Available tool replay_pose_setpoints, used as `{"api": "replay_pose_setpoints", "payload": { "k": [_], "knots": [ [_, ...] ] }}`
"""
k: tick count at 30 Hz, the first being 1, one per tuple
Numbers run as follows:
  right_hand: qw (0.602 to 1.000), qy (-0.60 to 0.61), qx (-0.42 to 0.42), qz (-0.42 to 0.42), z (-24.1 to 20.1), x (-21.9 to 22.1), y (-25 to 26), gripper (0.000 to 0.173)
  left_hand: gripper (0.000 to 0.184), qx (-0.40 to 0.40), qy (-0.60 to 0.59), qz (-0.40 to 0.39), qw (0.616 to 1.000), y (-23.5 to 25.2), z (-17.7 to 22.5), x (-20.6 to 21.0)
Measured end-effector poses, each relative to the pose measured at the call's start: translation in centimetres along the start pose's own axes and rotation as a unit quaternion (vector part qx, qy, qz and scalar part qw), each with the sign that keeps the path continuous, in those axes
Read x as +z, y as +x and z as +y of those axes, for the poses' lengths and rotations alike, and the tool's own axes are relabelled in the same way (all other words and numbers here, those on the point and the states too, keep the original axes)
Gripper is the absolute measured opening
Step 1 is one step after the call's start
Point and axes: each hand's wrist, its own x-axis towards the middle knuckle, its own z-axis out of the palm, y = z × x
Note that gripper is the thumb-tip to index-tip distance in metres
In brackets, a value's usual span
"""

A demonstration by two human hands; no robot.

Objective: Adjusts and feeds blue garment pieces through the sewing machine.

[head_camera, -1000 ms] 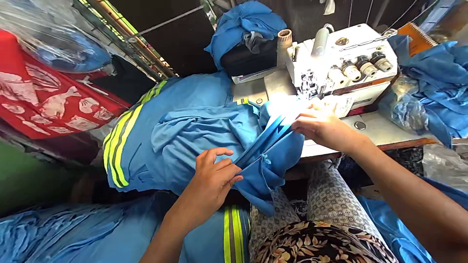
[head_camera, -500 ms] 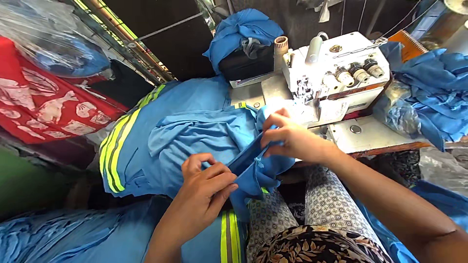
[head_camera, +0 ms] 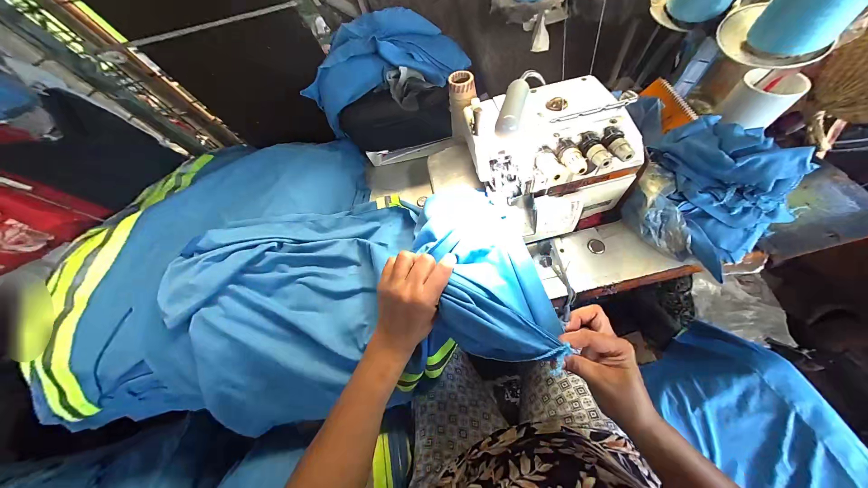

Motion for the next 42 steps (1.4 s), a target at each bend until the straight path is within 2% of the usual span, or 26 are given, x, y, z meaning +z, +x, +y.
{"api": "replay_pose_setpoints", "payload": {
  "k": [2, 6, 8, 11, 13, 15, 17, 21, 24, 26, 27, 28, 30, 32, 33, 35, 37, 39, 42],
  "knots": [
    [1.000, -0.015, 0.012, 0.018, 1.4, 0.7, 0.8, 0.005, 0.023, 0.017, -0.001, -0.021, 1.000, 0.8, -0.2, -0.6],
    [0.998, -0.047, -0.014, 0.027, 2.2, 1.9, 5.5, 0.005, 0.029, 0.000, 0.021, -0.070, 0.997, 3.1, -1.4, -2.6],
    [0.998, -0.056, -0.022, 0.028, 2.4, 2.4, 7.8, 0.004, 0.036, -0.017, 0.045, -0.135, 0.990, 4.5, -2.0, -4.5],
    [0.997, -0.071, -0.019, 0.032, 2.4, 3.2, 11.0, 0.002, 0.057, -0.056, 0.072, -0.271, 0.958, 6.5, -2.5, -8.4],
    [0.993, -0.115, -0.027, 0.025, 2.2, 3.5, 13.1, 0.004, 0.055, -0.059, 0.086, -0.310, 0.945, 7.1, -2.7, -10.8],
    [0.982, -0.183, -0.053, 0.009, 1.7, 3.4, 14.9, 0.009, 0.051, -0.038, 0.075, -0.291, 0.953, 6.9, -2.9, -12.3],
    [0.964, -0.257, -0.061, -0.024, 0.4, 3.2, 16.1, 0.014, 0.058, -0.041, 0.053, -0.251, 0.966, 6.1, -2.6, -12.9],
    [0.914, -0.370, -0.057, -0.157, -3.0, 3.6, 17.2, 0.013, 0.045, -0.035, -0.025, -0.205, 0.978, 3.9, -1.1, -13.6],
    [0.907, -0.307, -0.102, -0.270, -6.4, 5.3, 16.3, 0.012, 0.042, -0.003, -0.052, -0.181, 0.982, 3.0, 0.4, -13.8],
    [0.896, -0.231, -0.144, -0.351, -8.3, 7.2, 15.5, 0.010, 0.040, -0.024, -0.067, -0.151, 0.986, 2.7, 1.2, -13.6],
    [0.900, -0.188, -0.158, -0.361, -9.1, 8.1, 14.9, 0.010, 0.038, -0.057, -0.082, -0.120, 0.988, 2.7, 1.7, -13.3],
    [0.906, -0.161, -0.166, -0.354, -9.7, 8.6, 14.3, 0.009, 0.039, -0.099, -0.096, -0.082, 0.987, 2.7, 2.3, -12.5],
    [0.935, -0.116, -0.169, -0.290, -10.1, 8.1, 13.6, 0.008, 0.053, -0.173, -0.098, -0.028, 0.980, 2.8, 4.2, -9.3],
    [0.961, -0.085, -0.160, -0.207, -10.0, 5.6, 12.8, 0.007, 0.063, -0.216, -0.062, -0.028, 0.974, 2.4, 5.6, -3.6],
    [0.969, -0.088, -0.162, -0.166, -9.8, 4.0, 11.9, 0.008, 0.061, -0.229, -0.046, -0.030, 0.972, 1.9, 5.5, -0.5],
    [0.976, -0.117, -0.152, -0.100, -8.7, 0.9, 9.1, 0.011, 0.043, -0.215, -0.072, 0.021, 0.974, 0.7, 3.6, 3.9],
    [0.979, -0.147, -0.122, -0.071, -6.9, -0.9, 6.0, 0.013, 0.031, -0.166, -0.142, 0.051, 0.975, 0.8, 1.8, 4.5],
    [0.982, -0.165, -0.080, -0.051, -4.5, -1.4, 3.3, 0.011, 0.023, -0.128, -0.166, 0.010, 0.978, 1.3, 1.0, 3.3],
    [0.982, -0.186, -0.046, -0.009, -1.6, -0.9, 2.0, 0.014, 0.029, -0.085, -0.132, -0.054, 0.986, 2.6, 0.5, 1.7]
  ]
}}
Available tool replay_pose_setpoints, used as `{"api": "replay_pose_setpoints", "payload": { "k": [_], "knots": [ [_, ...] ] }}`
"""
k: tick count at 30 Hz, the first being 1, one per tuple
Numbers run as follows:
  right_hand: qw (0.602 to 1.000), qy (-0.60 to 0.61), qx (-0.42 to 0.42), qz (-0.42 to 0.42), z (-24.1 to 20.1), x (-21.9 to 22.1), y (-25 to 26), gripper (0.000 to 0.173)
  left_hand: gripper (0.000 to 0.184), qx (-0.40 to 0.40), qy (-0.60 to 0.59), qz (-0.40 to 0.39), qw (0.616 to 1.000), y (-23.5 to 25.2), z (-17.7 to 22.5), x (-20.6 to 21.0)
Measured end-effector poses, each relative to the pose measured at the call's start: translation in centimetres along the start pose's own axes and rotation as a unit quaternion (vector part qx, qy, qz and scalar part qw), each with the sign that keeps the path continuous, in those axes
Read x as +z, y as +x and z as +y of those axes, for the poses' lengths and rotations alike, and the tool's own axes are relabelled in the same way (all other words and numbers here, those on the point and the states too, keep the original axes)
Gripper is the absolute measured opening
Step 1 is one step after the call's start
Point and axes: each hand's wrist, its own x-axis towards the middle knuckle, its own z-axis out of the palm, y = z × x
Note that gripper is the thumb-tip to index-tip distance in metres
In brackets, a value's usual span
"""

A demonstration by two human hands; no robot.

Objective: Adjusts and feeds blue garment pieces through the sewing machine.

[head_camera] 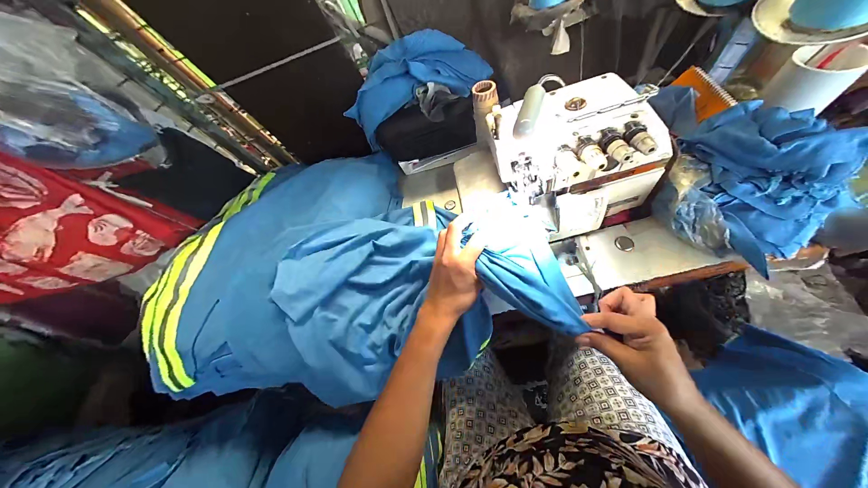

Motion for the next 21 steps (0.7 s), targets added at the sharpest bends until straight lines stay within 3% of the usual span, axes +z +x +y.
{"api": "replay_pose_setpoints", "payload": {
  "k": [2, 8, 12, 14, 17, 19, 21],
  "knots": [
    [1.000, -0.007, 0.001, 0.012, 0.8, 0.9, 0.9, 0.013, 0.036, 0.002, 0.007, -0.020, 1.000, 1.1, 0.0, -1.0],
    [0.999, -0.009, -0.007, 0.032, 2.0, 3.6, 6.0, 0.017, 0.032, 0.030, 0.129, -0.046, 0.990, 5.6, -1.0, -5.3],
    [0.999, 0.003, 0.016, 0.035, 2.3, 4.9, 9.9, 0.011, 0.051, -0.070, 0.217, -0.212, 0.950, 7.5, 2.0, -12.8],
    [0.999, -0.012, 0.001, 0.031, 2.5, 5.1, 11.8, 0.009, 0.046, -0.016, 0.230, -0.233, 0.945, 7.1, 2.8, -15.5],
    [0.998, -0.059, -0.014, 0.013, 2.1, 5.0, 13.7, 0.011, 0.037, 0.164, 0.138, -0.299, 0.930, 5.0, 4.9, -14.6],
    [0.997, -0.075, -0.006, -0.003, 1.7, 4.8, 14.1, 0.013, 0.044, 0.247, 0.061, -0.436, 0.863, 3.7, 6.3, -12.1],
    [0.996, -0.084, -0.005, -0.009, 1.7, 4.6, 14.3, 0.015, 0.050, 0.226, 0.062, -0.527, 0.817, 4.0, 6.1, -10.8]
  ]
}}
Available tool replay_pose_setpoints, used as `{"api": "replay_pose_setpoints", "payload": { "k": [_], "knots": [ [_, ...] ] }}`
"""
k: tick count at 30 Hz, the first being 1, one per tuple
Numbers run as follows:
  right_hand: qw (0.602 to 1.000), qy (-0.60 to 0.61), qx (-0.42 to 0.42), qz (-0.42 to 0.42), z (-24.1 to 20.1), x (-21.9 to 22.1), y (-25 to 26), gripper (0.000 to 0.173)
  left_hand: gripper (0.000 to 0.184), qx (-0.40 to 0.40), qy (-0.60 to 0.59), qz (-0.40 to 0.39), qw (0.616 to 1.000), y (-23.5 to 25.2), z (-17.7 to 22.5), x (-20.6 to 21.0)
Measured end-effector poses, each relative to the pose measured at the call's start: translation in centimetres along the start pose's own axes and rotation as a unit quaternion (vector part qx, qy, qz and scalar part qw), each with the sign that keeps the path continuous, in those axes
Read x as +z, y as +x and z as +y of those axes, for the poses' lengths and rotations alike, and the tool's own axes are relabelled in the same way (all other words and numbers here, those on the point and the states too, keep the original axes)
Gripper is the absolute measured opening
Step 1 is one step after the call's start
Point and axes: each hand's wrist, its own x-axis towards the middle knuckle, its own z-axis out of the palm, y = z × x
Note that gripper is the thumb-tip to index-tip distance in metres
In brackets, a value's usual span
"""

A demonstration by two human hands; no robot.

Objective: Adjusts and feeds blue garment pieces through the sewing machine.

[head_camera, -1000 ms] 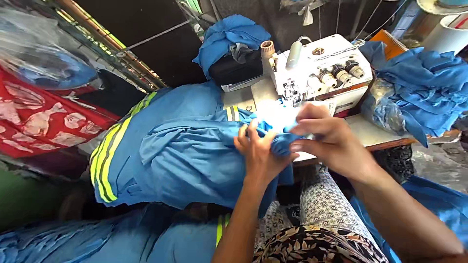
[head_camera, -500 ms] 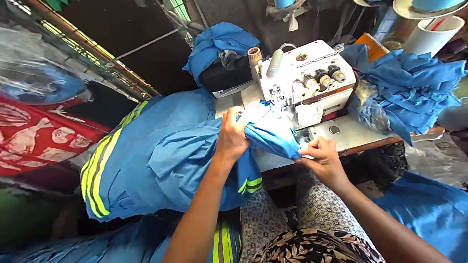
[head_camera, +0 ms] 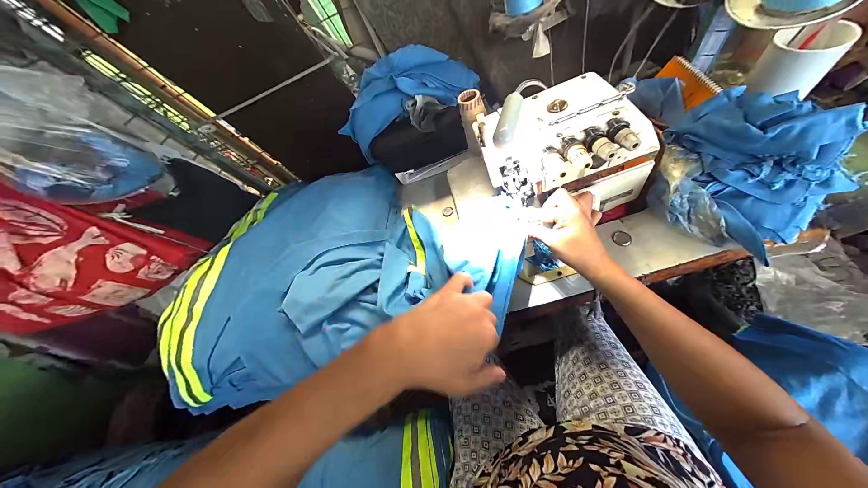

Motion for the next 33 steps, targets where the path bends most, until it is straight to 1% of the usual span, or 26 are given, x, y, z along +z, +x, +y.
{"api": "replay_pose_setpoints", "payload": {
  "k": [1, 2, 4, 5, 6, 8, 9, 11, 12, 14, 17, 19, 22, 25, 28, 30, 31, 33],
  "knots": [
    [1.000, -0.004, 0.000, 0.000, 0.1, -0.1, 0.0, 0.016, 0.050, -0.067, -0.009, -0.018, 0.998, -0.5, -1.0, -0.5],
    [1.000, -0.008, 0.000, 0.001, 0.3, -0.1, -0.2, 0.016, 0.048, -0.158, 0.002, -0.007, 0.987, -1.6, -2.5, -1.1],
    [1.000, -0.029, -0.007, -0.001, 0.4, -0.1, -0.3, 0.019, 0.046, -0.328, 0.070, 0.048, 0.941, -4.4, -5.2, -2.3],
    [0.999, -0.040, -0.015, -0.002, 0.1, -0.2, -0.3, 0.020, 0.046, -0.367, 0.096, 0.079, 0.922, -5.9, -5.8, -2.8],
    [0.998, -0.049, -0.029, -0.010, -0.3, -0.4, -0.2, 0.021, 0.044, -0.352, 0.122, 0.123, 0.920, -7.2, -6.0, -2.8],
    [0.995, -0.055, -0.084, -0.027, -1.5, -0.7, 0.1, 0.025, 0.040, -0.282, 0.151, 0.208, 0.924, -8.2, -4.8, -2.0],
    [0.992, -0.049, -0.111, -0.035, -2.4, -0.7, 0.2, 0.026, 0.040, -0.257, 0.157, 0.237, 0.924, -8.1, -3.8, -1.5],
    [0.984, -0.031, -0.164, -0.058, -4.3, -0.2, 0.6, 0.021, 0.039, -0.234, 0.156, 0.271, 0.921, -7.9, -2.2, -0.4],
    [0.980, -0.016, -0.181, -0.079, -5.1, 0.2, 0.8, 0.018, 0.037, -0.229, 0.155, 0.281, 0.919, -7.8, -1.7, 0.0],
    [0.968, 0.012, -0.197, -0.157, -6.9, 0.8, 1.6, 0.015, 0.033, -0.226, 0.154, 0.291, 0.917, -7.9, -1.4, 0.7],
    [0.941, 0.066, -0.228, -0.242, -8.4, 1.6, 3.0, 0.010, 0.037, -0.218, 0.160, 0.293, 0.917, -8.6, -1.1, 1.5],
    [0.928, 0.041, -0.255, -0.267, -8.7, 2.1, 3.9, 0.009, 0.036, -0.210, 0.170, 0.293, 0.917, -9.1, -0.7, 2.0],
    [0.906, -0.005, -0.261, -0.334, -9.4, 2.3, 5.4, 0.007, 0.033, -0.204, 0.180, 0.298, 0.915, -9.3, 0.2, 2.5],
    [0.885, 0.003, -0.261, -0.385, -9.6, 2.0, 6.3, 0.005, 0.034, -0.207, 0.141, 0.314, 0.916, -9.4, 0.4, 3.1],
    [0.870, 0.039, -0.291, -0.396, -8.8, 1.2, 6.0, 0.006, 0.036, -0.210, 0.085, 0.359, 0.905, -9.3, -0.1, 4.0],
    [0.864, 0.052, -0.325, -0.380, -7.9, 0.8, 5.4, 0.013, 0.038, -0.216, 0.060, 0.392, 0.892, -9.0, -0.5, 4.3],
    [0.864, 0.059, -0.332, -0.375, -7.6, 0.6, 5.0, 0.017, 0.038, -0.220, 0.053, 0.404, 0.886, -8.8, -0.6, 4.4],
    [0.868, 0.087, -0.318, -0.371, -7.6, 0.2, 4.5, 0.023, 0.038, -0.223, 0.038, 0.422, 0.878, -8.6, -0.8, 4.4]
  ]
}}
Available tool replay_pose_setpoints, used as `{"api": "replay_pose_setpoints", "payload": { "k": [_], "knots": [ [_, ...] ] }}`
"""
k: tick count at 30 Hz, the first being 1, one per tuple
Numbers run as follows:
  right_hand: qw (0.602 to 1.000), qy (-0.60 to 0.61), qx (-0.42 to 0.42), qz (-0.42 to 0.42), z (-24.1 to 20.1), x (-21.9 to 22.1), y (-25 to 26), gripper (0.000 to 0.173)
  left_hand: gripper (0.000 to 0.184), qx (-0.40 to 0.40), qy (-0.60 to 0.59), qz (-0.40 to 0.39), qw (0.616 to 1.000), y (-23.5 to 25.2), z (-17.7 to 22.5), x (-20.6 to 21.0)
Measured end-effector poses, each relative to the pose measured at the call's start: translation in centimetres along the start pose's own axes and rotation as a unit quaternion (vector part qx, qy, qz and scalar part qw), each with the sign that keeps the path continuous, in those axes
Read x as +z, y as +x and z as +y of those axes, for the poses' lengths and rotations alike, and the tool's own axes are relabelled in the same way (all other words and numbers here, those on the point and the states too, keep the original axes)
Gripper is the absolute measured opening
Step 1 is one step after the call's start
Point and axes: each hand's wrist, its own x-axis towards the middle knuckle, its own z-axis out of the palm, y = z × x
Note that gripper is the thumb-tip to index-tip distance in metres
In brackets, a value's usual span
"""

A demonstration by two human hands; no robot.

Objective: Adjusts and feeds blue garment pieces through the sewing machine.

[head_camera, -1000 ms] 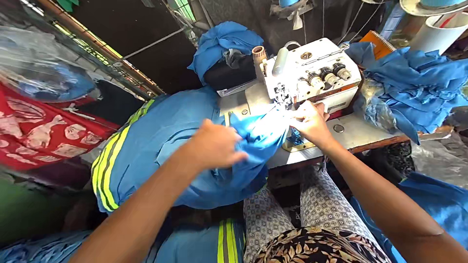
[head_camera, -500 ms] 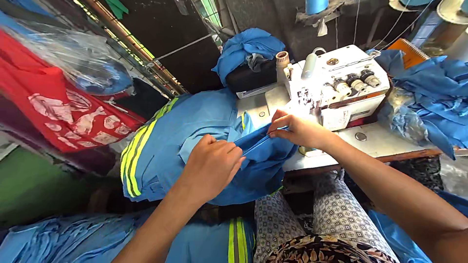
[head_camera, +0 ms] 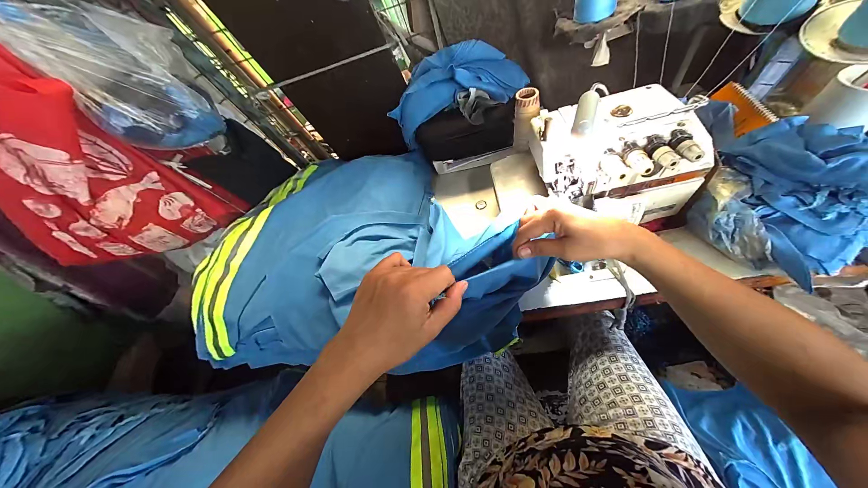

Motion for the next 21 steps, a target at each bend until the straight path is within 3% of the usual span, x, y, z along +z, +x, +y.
{"api": "replay_pose_setpoints", "payload": {
  "k": [5, 9, 13, 14, 16, 17, 18, 21],
  "knots": [
    [0.998, 0.006, 0.041, 0.043, -1.1, 0.8, 0.7, 0.014, 0.031, -0.015, -0.020, 0.009, 1.000, -0.3, -0.3, -0.2],
    [0.997, 0.000, 0.004, 0.077, -2.6, 2.5, 2.6, 0.010, 0.031, 0.004, 0.004, 0.013, 1.000, 0.1, 0.6, -1.4],
    [0.993, 0.019, 0.009, 0.117, -4.5, 2.1, 2.2, 0.010, 0.028, -0.045, -0.010, 0.118, 0.992, 1.3, 1.8, -1.1],
    [0.990, 0.033, 0.010, 0.140, -4.7, 1.7, 1.5, 0.011, 0.036, -0.081, -0.022, 0.142, 0.986, 1.6, 2.7, 0.0],
    [0.975, 0.069, 0.014, 0.210, -5.4, 1.2, -1.1, 0.014, 0.087, -0.146, -0.045, 0.129, 0.980, 2.4, 5.1, 4.0],
    [0.964, 0.088, 0.019, 0.250, -5.7, 1.0, -3.0, 0.015, 0.104, -0.156, -0.040, 0.115, 0.980, 2.9, 6.0, 7.1],
    [0.952, 0.100, 0.031, 0.286, -6.1, 1.1, -5.2, 0.016, 0.105, -0.155, -0.010, 0.100, 0.983, 3.0, 6.1, 10.3],
    [0.924, 0.101, 0.106, 0.353, -6.5, 3.8, -12.6, 0.017, 0.048, -0.088, 0.081, 0.127, 0.985, 2.0, 2.8, 16.6]
  ]
}}
